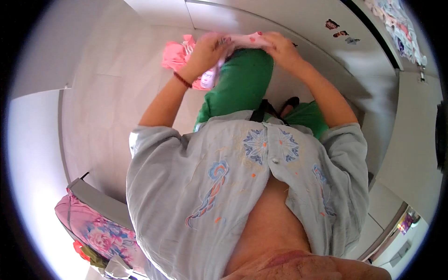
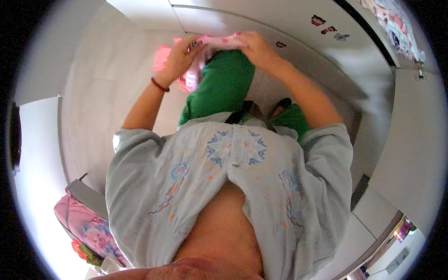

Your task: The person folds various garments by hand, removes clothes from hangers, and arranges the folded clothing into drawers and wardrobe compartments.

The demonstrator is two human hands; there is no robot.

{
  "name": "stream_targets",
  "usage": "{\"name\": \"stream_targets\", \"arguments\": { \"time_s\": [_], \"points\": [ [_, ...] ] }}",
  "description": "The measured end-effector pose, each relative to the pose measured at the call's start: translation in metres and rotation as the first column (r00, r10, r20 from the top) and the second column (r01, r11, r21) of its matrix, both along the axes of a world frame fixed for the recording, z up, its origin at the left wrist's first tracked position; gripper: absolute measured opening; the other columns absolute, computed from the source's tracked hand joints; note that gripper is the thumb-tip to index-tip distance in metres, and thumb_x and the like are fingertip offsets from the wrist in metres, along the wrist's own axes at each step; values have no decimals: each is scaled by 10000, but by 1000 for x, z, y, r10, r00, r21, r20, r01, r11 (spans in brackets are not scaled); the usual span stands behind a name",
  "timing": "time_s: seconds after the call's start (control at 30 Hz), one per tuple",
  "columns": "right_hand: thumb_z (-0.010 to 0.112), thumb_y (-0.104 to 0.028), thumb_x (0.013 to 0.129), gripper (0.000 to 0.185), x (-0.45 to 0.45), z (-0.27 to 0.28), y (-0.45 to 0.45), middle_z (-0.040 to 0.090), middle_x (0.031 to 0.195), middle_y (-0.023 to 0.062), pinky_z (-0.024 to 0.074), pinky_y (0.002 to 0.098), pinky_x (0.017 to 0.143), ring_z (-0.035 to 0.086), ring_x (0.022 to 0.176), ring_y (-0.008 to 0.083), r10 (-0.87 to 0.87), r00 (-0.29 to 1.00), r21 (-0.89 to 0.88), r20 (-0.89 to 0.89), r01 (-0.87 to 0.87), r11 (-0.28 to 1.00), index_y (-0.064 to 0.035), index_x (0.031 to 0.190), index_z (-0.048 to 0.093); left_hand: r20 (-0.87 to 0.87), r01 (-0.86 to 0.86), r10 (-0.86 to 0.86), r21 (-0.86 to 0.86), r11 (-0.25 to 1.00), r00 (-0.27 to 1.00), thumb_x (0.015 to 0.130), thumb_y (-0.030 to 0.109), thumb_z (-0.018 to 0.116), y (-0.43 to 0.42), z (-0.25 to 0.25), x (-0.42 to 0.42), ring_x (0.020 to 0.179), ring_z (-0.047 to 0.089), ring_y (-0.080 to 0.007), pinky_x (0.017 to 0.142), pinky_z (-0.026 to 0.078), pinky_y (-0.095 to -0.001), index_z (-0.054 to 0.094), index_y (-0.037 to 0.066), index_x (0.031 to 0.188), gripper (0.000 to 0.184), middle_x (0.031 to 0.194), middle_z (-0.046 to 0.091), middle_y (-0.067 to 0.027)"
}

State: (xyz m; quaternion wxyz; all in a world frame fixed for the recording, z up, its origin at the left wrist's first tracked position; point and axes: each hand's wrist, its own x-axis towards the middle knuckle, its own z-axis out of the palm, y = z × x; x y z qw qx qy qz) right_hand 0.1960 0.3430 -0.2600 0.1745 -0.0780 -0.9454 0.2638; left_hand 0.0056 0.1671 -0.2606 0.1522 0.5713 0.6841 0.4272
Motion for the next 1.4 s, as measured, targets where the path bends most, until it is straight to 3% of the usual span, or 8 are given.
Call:
{"name": "stream_targets", "arguments": {
  "time_s": [0.13, 0.23, 0.53, 0.6, 1.0, 1.13, 1.27, 1.4],
  "points": [
    [558, -278, 864, 323, -22, 69, 15, 607, 1076, 109, 434, 377, 866, 570, 973, 253, -178, 960, -470, 217, 263, 843, -53, 1094, 586, 92, 4, 11, -160, 987, 996, 806, 230, 651, 29, 59, -32, 878, 592, -277, 772, 461, -368, 571, 32, 1082, 348, 968, 620, -162],
    [570, -149, 847, 263, -27, 103, 28, 622, 851, 31, 496, 295, 736, 607, 794, 146, -121, 993, -646, 1, 93, 757, -30, 1082, 574, 41, 30, -47, 347, 937, 998, 925, 177, 512, 40, 105, -26, 638, 439, -26, 559, 383, -181, 597, 22, 950, 179, 706, 543, 61],
    [585, -48, 805, 206, -20, 226, 7, 640, 889, 86, 485, 250, 728, 610, 785, 138, -174, 941, -764, -290, -118, 634, 39, 992, 596, 340, 130, -186, 179, 975, 922, 922, 337, 515, 34, 203, -21, 521, 375, -13, 462, 333, -190, 578, 96, 843, 261, 613, 447, 99],
    [594, -59, 793, 229, -17, 242, 6, 644, 888, 104, 500, 255, 723, 620, 765, 153, -120, 935, -822, -333, -226, 523, 50, 994, 592, 706, 274, -451, 359, 892, 546, 903, 315, 550, 37, 204, -14, 621, 529, -25, 563, 457, -182, 594, 80, 941, 242, 755, 585, 55],
    [632, -40, 756, 247, 4, 242, 14, 642, 871, 145, 533, 299, 733, 639, 761, 193, -275, 923, -903, -271, -144, 406, 58, 978, 586, 746, 460, -536, 345, 818, 395, 787, 287, 683, 30, 132, 11, 1063, 524, -191, 940, 410, -354, 565, -32, 1098, 461, 1089, 580, -105],
    [619, -60, 788, 202, 8, 230, 12, 641, 862, 101, 512, 277, 716, 621, 754, 164, -317, 931, -954, -181, -88, 287, 39, 964, 602, 803, 51, -277, 296, 954, 528, 837, 290, 617, 9, 145, 47, 1025, 546, -172, 931, 408, -304, 556, -13, 1129, 425, 1099, 586, -75],
    [563, -304, 855, 369, 10, 221, -11, 656, 945, 110, 514, 343, 765, 641, 817, 223, -479, 865, -972, -149, -39, 232, 2, 1059, 578, 930, 222, -356, 329, 918, 93, 858, 395, 576, 7, 135, 45, 1050, 535, -178, 908, 424, -309, 488, -7, 1206, 539, 1179, 546, -82],
    [508, -442, 871, 525, 14, 153, -37, 584, 1134, 132, 474, 360, 868, 576, 1009, 226, -497, 834, -928, -241, -348, -133, 10, 1139, 533, 916, 160, -378, 397, 904, -136, 889, 421, 516, -4, 137, 53, 1029, 544, -193, 891, 445, -326, 461, 12, 1218, 528, 1159, 551, -94]
  ]
}}
